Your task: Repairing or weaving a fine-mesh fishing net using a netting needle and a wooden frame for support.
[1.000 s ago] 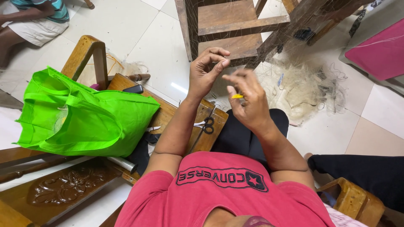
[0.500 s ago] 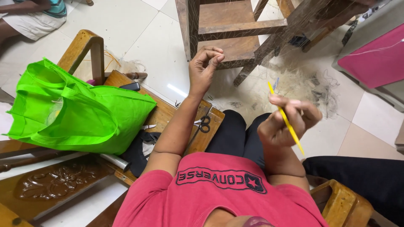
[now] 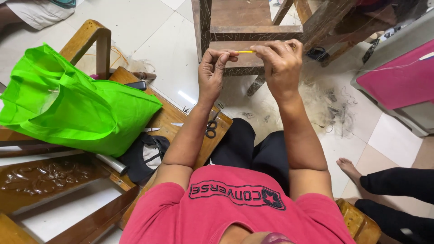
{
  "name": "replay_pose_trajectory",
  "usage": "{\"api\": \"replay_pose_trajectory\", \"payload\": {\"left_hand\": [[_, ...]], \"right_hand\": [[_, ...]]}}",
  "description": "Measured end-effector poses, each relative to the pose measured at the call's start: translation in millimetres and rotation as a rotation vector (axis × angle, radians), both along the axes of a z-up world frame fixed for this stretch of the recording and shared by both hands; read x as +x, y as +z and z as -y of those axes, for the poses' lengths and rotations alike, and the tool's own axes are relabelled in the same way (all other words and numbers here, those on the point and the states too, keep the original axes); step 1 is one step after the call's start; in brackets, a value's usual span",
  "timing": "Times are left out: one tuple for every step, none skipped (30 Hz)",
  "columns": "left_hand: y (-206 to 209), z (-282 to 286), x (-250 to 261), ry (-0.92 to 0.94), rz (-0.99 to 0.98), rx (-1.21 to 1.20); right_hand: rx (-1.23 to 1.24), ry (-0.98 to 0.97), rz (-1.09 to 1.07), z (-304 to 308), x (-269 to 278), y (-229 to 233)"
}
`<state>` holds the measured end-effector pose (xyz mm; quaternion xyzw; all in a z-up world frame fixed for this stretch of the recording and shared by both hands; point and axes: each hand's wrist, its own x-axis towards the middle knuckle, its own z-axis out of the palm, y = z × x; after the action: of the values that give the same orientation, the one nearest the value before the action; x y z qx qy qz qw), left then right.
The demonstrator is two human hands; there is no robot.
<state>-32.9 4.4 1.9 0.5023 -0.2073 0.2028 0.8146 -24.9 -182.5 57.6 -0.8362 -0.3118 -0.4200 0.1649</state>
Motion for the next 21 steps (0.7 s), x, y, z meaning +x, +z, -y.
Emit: {"api": "replay_pose_trajectory", "payload": {"left_hand": [[-1,1,1,-0.005,0.002,-0.005],[-3,1,0,-0.010,0.000,-0.009],[-2,2,-2,-0.005,-0.002,-0.010],[0,2,-2,-0.002,-0.002,-0.004],[1,3,-2,0.002,-0.002,0.001],[1,3,-2,0.005,-0.002,0.002],[2,3,-3,0.006,0.000,0.012],[2,4,-2,0.006,0.005,0.023],[0,4,-2,0.008,0.006,0.024],[-1,4,-2,0.004,0.009,0.026],[-3,4,-1,-0.001,0.012,0.029],[-1,4,-1,-0.001,0.012,0.032],[0,4,-1,0.002,0.000,0.038],[1,4,-1,0.002,-0.010,0.043],[3,4,-2,0.000,-0.009,0.047],[5,4,-2,0.000,-0.006,0.048],[7,4,-2,0.000,-0.003,0.050],[7,5,-2,0.001,-0.002,0.050],[8,6,-1,0.013,0.000,0.055],[8,6,-1,0.023,0.002,0.060],[8,7,-1,0.022,0.002,0.060]], "right_hand": [[-0.004,-0.002,0.020,-2,1,3],[-0.008,-0.004,0.036,-5,0,6],[-0.008,0.000,0.034,-5,1,6],[-0.026,-0.007,0.065,-6,4,6],[-0.044,-0.014,0.095,-7,6,7],[-0.043,-0.011,0.095,-6,6,9],[-0.045,0.008,0.099,-6,6,11],[-0.047,0.026,0.105,-6,7,13],[-0.046,0.028,0.107,-5,8,12],[-0.048,0.029,0.112,-4,9,11],[-0.049,0.031,0.116,-3,10,10],[-0.046,0.031,0.116,-3,10,11],[-0.043,0.058,0.100,-2,10,13],[-0.040,0.083,0.085,-1,10,14],[-0.037,0.081,0.086,-1,10,14],[0.010,0.132,0.048,-1,10,14],[0.056,0.184,0.010,-1,11,15],[0.057,0.184,0.011,-2,9,15],[0.148,0.305,-0.110,-3,7,15],[0.240,0.425,-0.234,-4,5,15],[0.240,0.425,-0.234,-6,5,11]]}}
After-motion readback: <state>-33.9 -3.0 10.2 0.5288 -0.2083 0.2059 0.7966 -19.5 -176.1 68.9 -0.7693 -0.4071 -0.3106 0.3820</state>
